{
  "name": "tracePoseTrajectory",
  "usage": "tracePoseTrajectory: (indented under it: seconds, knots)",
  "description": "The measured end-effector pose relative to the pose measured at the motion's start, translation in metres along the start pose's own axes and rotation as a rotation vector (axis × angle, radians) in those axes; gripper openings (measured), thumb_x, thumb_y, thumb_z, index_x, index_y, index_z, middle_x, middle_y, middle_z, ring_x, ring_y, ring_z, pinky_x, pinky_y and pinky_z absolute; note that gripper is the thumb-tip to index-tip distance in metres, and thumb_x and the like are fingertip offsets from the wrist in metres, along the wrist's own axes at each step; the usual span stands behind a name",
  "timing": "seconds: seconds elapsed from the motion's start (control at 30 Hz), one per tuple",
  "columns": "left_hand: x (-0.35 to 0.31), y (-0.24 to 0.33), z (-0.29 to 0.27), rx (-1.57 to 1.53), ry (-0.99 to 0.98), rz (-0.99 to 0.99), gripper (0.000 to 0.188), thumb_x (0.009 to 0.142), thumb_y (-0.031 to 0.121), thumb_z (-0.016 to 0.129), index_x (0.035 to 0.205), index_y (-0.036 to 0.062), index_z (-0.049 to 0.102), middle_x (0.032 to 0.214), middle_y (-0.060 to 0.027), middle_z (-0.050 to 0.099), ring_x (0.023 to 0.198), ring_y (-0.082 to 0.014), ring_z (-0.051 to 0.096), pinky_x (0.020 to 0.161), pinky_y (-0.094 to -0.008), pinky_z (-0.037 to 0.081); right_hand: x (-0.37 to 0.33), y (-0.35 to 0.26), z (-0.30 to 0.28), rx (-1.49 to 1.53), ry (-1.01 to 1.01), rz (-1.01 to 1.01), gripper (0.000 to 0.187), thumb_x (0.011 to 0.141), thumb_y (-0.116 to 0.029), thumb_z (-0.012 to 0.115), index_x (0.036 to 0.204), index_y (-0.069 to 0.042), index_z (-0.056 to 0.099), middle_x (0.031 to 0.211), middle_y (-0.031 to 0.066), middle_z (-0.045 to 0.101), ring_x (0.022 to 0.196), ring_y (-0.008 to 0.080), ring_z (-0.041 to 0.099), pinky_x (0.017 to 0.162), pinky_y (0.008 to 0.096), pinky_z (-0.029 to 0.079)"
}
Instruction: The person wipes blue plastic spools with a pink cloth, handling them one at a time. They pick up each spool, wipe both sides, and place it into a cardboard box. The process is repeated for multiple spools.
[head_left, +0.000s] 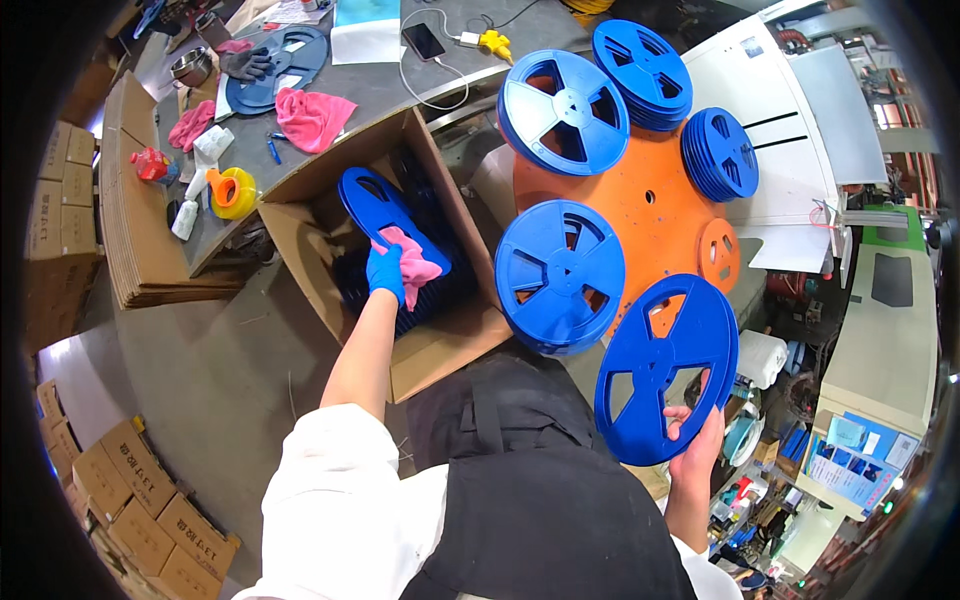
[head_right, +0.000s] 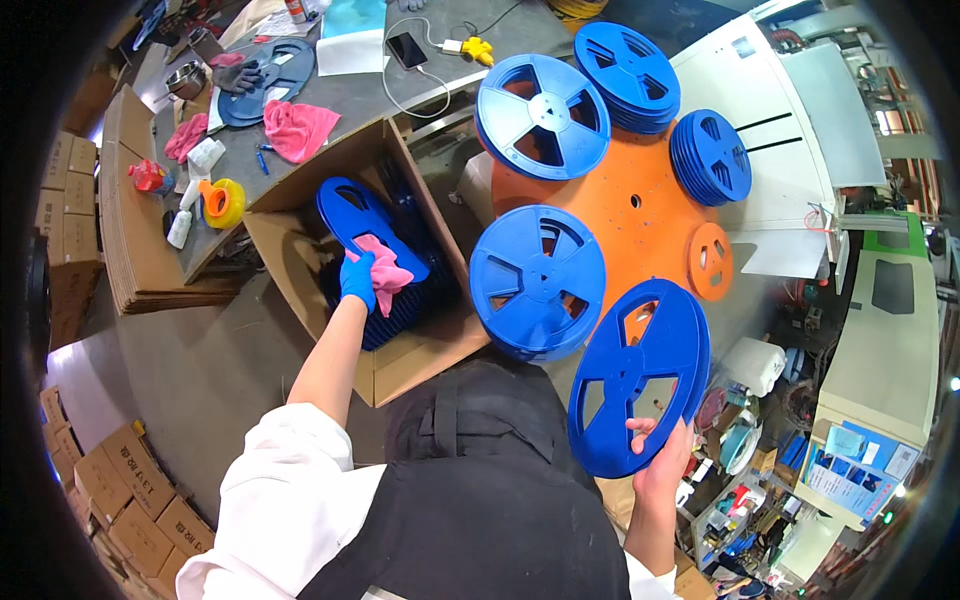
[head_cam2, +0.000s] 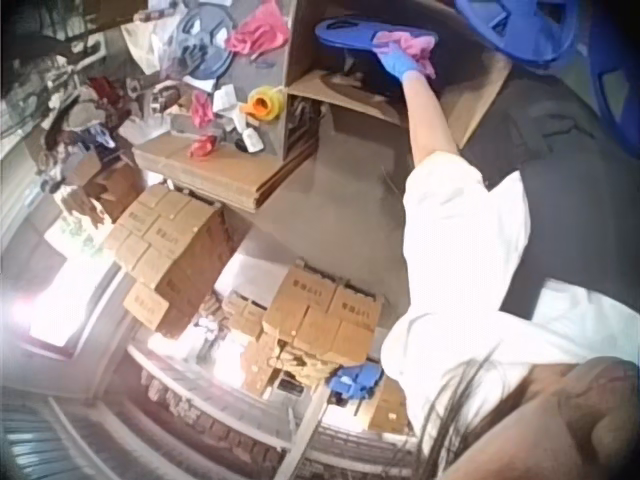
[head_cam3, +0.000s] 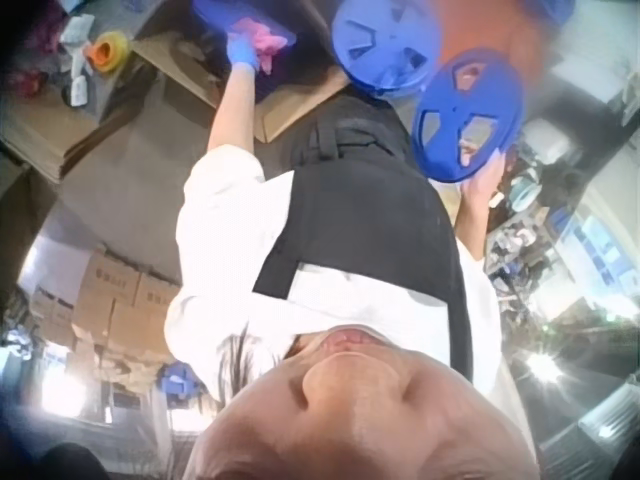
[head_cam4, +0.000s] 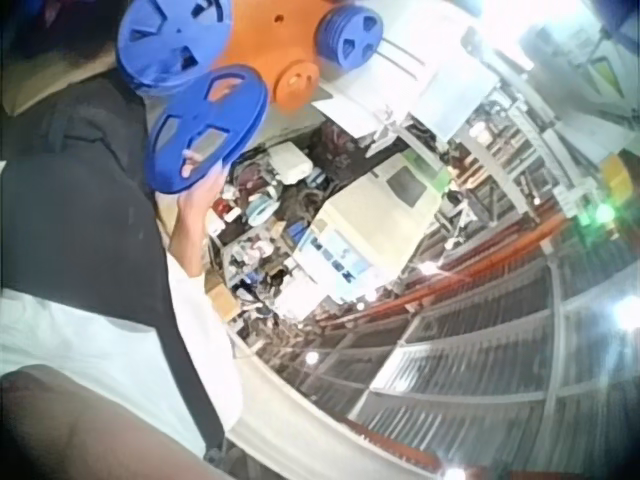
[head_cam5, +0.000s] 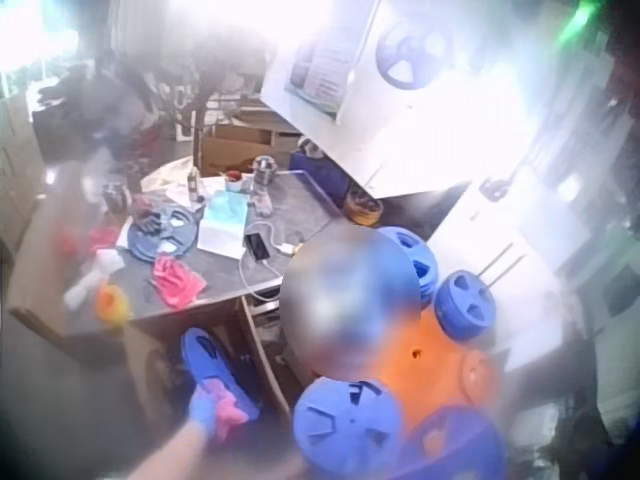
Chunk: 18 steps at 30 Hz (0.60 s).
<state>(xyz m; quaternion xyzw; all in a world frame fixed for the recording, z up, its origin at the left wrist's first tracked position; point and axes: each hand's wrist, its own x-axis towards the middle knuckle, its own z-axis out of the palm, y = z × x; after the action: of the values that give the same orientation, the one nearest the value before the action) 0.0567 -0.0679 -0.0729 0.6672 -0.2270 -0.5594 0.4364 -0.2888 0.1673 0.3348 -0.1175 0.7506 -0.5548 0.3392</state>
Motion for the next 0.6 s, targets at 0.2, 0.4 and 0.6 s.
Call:
tracePoseTrajectory:
  seconds: [0.2, 0.4, 0.6]
  knots:
    - [-0.015, 0.011, 0.032, 0.126, -0.187, -0.043, 0.041, 0.081, 0.017, 0.063, 0.115, 0.0026, 0.045, 0.095, -0.0144, 0.058, 0.083, -0.0296, 0.059, 0.07, -0.0399, 0.047, -0.008, 0.009, -0.027, 0.06, -0.063, -0.003, 0.041, 0.098, -0.029, 0.038, 0.13, -0.004, 0.045, 0.111, 0.0167, 0.055, 0.055, 0.0159, 0.056, 0.044, 0.0218, 0.038]
    - [-0.059, 0.007, 0.002, -0.111, -0.255, -0.083, 0.05, 0.08, 0.018, 0.067, 0.122, 0.0014, 0.045, 0.098, -0.0125, 0.059, 0.084, -0.0257, 0.06, 0.069, -0.038, 0.05, 0.003, -0.018, -0.025, 0.456, -0.19, -0.106, 0.022, 0.097, -0.025, 0.04, 0.095, -0.007, 0.051, 0.153, 0.0105, 0.028, 0.049, 0.0112, 0.047, 0.04, 0.0216, 0.035]
    - [-0.144, 0.107, 0.031, -0.108, -0.313, 0.067, 0.056, 0.082, 0.011, 0.067, 0.133, 0.0015, 0.046, 0.121, -0.0084, 0.056, 0.106, -0.0203, 0.056, 0.09, -0.0334, 0.046, 0.017, -0.008, -0.032, 0.953, -0.505, 0.063, 0.026, 0.101, -0.024, 0.033, 0.093, -0.001, 0.043, 0.154, 0.0119, 0.026, 0.047, 0.0102, 0.045, 0.043, 0.0241, 0.032]
